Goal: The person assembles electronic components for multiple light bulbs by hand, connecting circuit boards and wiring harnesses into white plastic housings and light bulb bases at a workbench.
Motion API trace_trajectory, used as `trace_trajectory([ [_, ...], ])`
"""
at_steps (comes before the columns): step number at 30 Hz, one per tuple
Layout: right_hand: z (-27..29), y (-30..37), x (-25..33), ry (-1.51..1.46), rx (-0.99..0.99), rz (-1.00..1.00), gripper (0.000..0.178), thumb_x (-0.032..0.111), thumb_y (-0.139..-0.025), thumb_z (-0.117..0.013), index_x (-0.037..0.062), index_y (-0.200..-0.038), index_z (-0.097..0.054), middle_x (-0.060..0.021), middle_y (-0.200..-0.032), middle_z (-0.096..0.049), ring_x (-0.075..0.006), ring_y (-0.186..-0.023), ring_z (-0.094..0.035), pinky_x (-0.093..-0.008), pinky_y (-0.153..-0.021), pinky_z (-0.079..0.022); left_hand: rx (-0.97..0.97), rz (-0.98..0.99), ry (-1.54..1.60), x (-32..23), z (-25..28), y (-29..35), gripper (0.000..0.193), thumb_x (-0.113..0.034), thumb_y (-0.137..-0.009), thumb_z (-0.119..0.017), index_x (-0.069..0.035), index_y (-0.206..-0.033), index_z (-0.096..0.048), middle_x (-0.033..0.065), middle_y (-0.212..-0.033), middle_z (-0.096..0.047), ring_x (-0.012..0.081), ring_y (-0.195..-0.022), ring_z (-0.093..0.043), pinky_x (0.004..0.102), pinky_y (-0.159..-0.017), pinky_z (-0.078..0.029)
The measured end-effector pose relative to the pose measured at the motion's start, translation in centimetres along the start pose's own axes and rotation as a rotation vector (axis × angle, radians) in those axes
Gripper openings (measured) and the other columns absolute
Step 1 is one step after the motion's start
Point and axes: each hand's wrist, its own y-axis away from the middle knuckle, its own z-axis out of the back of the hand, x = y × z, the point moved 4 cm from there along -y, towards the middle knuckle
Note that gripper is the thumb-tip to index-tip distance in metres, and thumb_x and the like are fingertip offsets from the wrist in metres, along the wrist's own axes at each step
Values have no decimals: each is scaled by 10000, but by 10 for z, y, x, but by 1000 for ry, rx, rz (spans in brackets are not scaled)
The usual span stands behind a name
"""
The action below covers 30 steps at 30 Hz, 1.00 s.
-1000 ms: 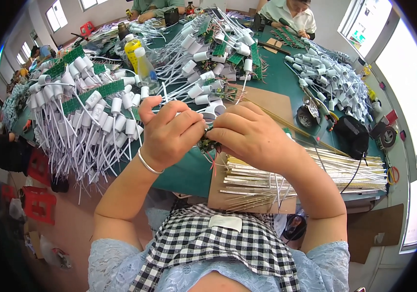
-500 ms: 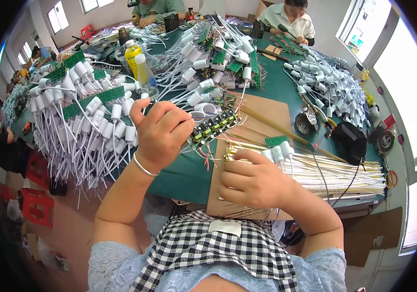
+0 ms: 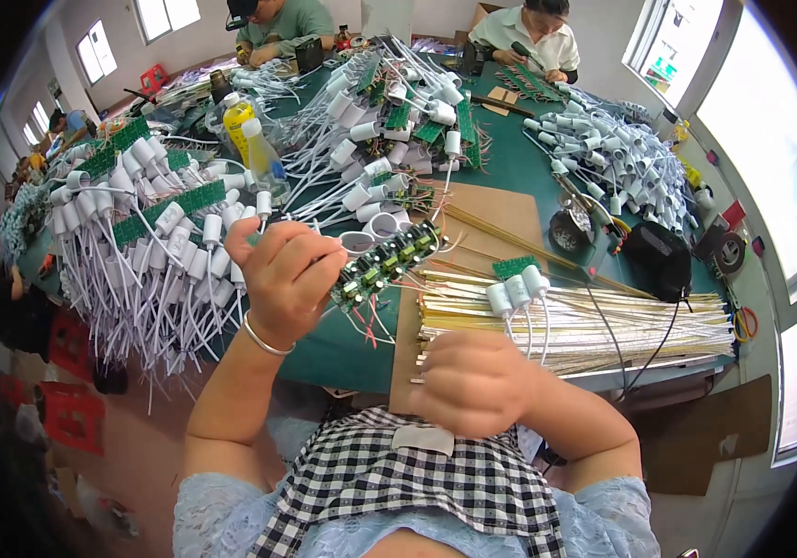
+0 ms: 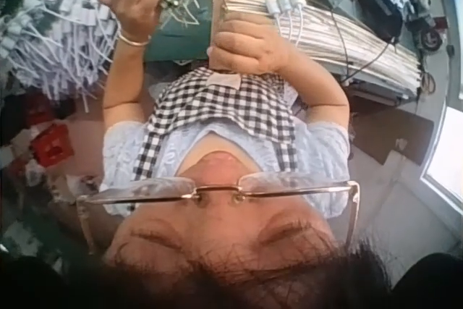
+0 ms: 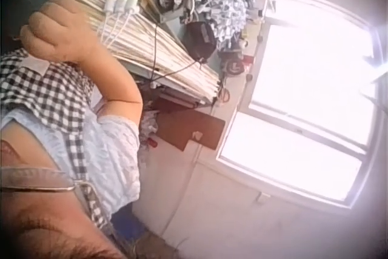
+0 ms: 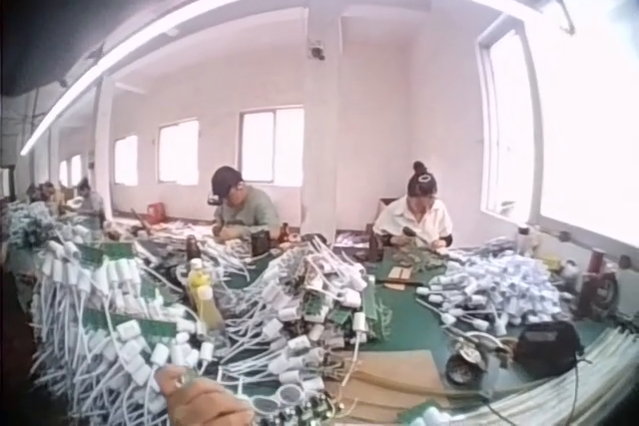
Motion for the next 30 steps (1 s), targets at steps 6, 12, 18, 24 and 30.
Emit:
trace_trajectory([
  [6, 8, -6, -61, 306, 206, -353, 450, 208, -681, -733, 116, -1084, -554, -74, -1054, -591, -312, -981, -564, -420, -826, -465, -44, -41, 25, -7, 7, -2, 83, -108, -671, -661, -167, -717, -625, -73, -774, -597, 118, -755, -572, 398, -909, -250],
  [12, 13, 5, -77, -222, 328, -440, 482, 77, -690, -726, 92, -1130, -530, -96, -1008, -597, -293, -931, -579, -377, -815, -469, -11, -14, 147, -3, 5, 1, 126, -68, -655, -656, -173, -701, -606, -71, -776, -604, 134, -748, -571, 397, -917, -252],
  [18, 10, 19, -84, -373, 214, -687, 384, 42, -734, -697, 73, -1083, -539, -87, -959, -603, -235, -867, -612, -341, -725, -497, -17, 34, 226, -1, -2, -2, 135, -59, -650, -651, -166, -716, -604, -59, -768, -608, 145, -746, -572, 384, -909, -262],
  [24, 5, 5, -82, -243, 233, -643, 250, 11, -730, -699, 43, -925, -546, -114, -1030, -615, -233, -859, -632, -328, -700, -510, -1, 111, 483, 24, 2, 2, 169, -191, -646, -732, -150, -735, -594, -30, -773, -609, 173, -749, -576, 368, -835, -318],
  [30, 9, -14, -70, -302, 237, -468, 213, -54, -702, -676, 36, -786, -502, -152, -1120, -567, -267, -860, -612, -332, -710, -492, 356, 343, 1046, 20, -11, 2, 397, -164, -592, -782, -123, -953, -621, -1, -883, -620, 203, -748, -576, 299, -696, -426],
])
